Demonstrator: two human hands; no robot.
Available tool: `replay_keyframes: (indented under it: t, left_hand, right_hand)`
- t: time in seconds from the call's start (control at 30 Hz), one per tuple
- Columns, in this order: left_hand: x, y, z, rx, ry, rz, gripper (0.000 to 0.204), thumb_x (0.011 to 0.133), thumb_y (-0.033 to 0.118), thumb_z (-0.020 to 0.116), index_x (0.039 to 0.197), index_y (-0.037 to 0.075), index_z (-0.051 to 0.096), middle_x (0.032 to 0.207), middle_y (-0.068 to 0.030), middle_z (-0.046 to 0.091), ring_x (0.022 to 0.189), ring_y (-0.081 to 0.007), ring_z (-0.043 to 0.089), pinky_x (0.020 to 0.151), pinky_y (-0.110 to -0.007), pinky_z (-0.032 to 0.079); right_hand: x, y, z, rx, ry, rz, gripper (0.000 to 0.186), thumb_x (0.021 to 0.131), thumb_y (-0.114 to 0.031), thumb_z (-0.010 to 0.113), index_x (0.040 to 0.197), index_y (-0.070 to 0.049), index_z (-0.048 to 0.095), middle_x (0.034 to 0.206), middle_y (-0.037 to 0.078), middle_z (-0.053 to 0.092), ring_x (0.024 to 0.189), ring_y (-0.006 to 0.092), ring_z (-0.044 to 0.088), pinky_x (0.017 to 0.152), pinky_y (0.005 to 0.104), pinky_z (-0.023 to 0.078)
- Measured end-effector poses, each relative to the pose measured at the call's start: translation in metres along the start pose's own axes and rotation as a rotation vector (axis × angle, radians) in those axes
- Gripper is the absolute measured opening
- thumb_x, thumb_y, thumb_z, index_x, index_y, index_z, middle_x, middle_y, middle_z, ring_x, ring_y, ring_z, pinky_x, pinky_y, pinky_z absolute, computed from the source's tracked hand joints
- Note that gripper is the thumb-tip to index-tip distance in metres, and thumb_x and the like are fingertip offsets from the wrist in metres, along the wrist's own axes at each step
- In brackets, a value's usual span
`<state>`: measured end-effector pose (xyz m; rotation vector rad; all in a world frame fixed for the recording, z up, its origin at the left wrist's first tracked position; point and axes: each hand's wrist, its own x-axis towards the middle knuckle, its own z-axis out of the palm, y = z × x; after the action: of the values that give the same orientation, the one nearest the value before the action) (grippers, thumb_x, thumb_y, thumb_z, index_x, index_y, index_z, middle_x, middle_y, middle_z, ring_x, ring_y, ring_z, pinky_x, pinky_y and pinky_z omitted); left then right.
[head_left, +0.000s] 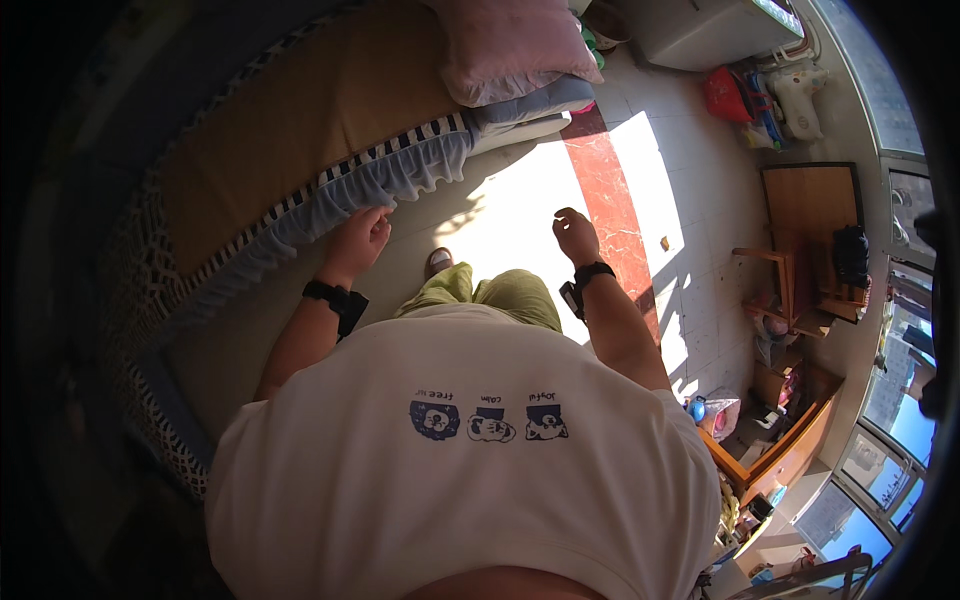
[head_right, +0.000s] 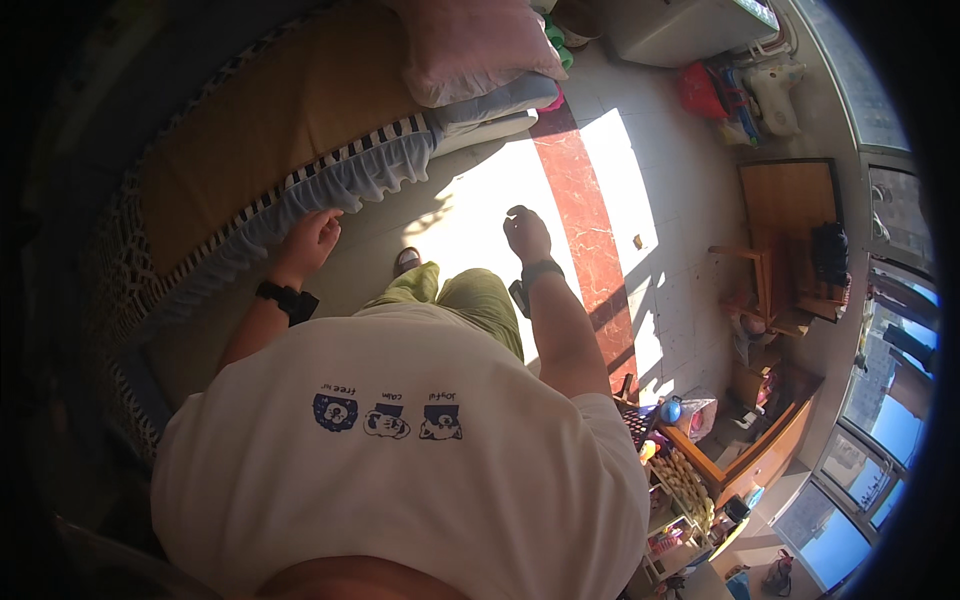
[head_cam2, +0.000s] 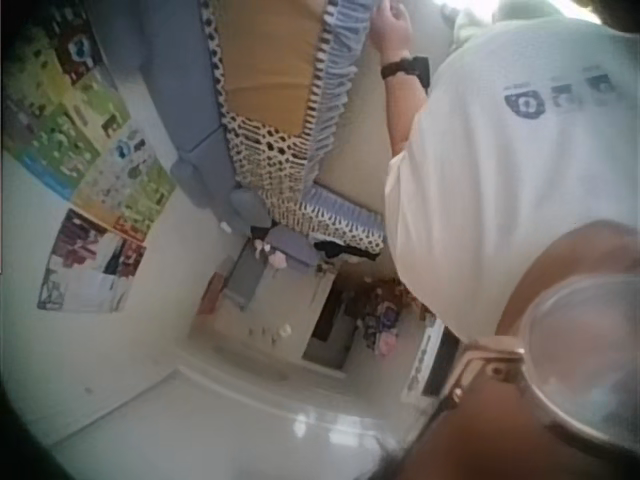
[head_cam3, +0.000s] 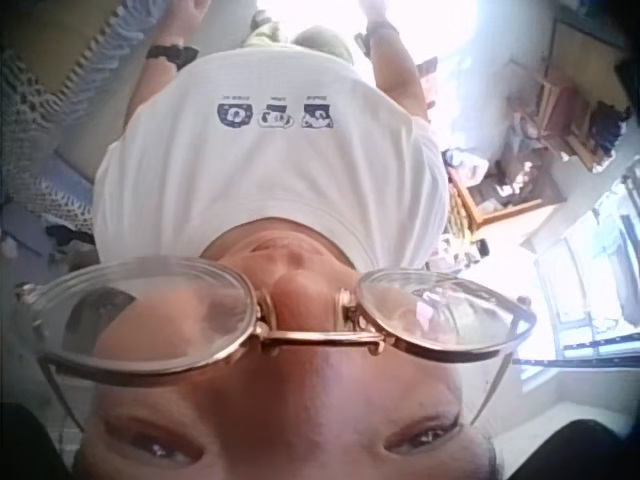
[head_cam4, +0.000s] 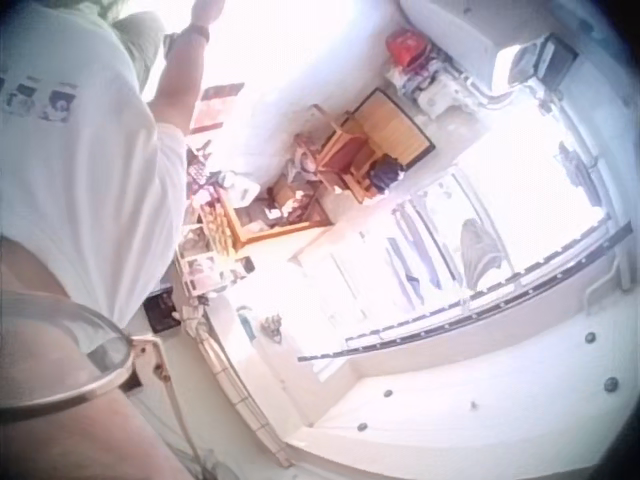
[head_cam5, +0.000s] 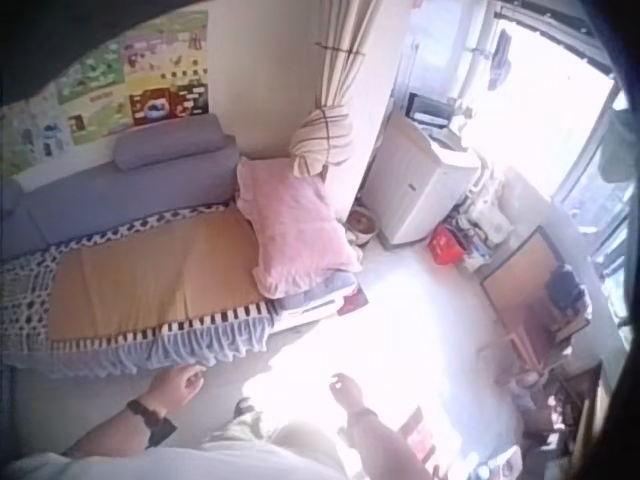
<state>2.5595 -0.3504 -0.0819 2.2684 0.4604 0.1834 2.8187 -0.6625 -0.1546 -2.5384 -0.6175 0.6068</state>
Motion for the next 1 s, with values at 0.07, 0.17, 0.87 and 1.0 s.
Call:
replay_keyframes:
  t: [0.07,0.17,0.87,1.0]
  left_hand:
    - [0.023,0.004,0.004,0.024,-0.065,-0.1,0.025,0.086,0.014,0.058,0.11,0.006,0.058,0.088,-0.0078,0.06,0.076,-0.0193,0.06,0.068,-0.031,0.049]
    - [0.05,-0.005,0.019,0.023,-0.081,-0.243,0.025,0.087,0.015,0.057,0.11,0.006,0.057,0.091,-0.0072,0.059,0.075,-0.0193,0.06,0.067,-0.032,0.05]
    - [0.049,-0.019,0.177,-0.01,-0.043,-1.005,0.025,0.085,0.014,0.06,0.109,0.007,0.058,0.089,-0.0063,0.061,0.076,-0.0204,0.062,0.066,-0.032,0.051]
    - [0.043,-0.019,0.184,-0.116,0.059,-1.054,0.022,0.085,0.012,0.06,0.106,0.007,0.059,0.089,-0.0079,0.061,0.076,-0.0222,0.062,0.066,-0.032,0.051]
  right_hand:
    - [0.037,0.001,0.004,0.008,-0.082,0.032,0.025,0.084,-0.023,0.051,0.101,-0.01,0.062,0.097,0.016,0.064,0.091,0.0316,0.061,0.08,0.0389,0.048]
    - [0.108,0.019,0.028,0.022,-0.177,0.101,0.025,0.084,-0.025,0.05,0.099,-0.009,0.063,0.097,0.018,0.064,0.093,0.0339,0.061,0.08,0.0402,0.048]
    - [0.438,0.134,0.263,-0.203,-0.075,-0.081,0.042,0.089,-0.035,0.049,0.117,-0.004,0.052,0.119,0.013,0.056,0.106,0.0269,0.056,0.088,0.0362,0.046]
    - [0.418,0.147,0.242,-0.378,-0.215,-0.043,0.038,0.087,-0.039,0.048,0.103,-0.006,0.061,0.102,0.018,0.064,0.094,0.0361,0.061,0.08,0.0423,0.049]
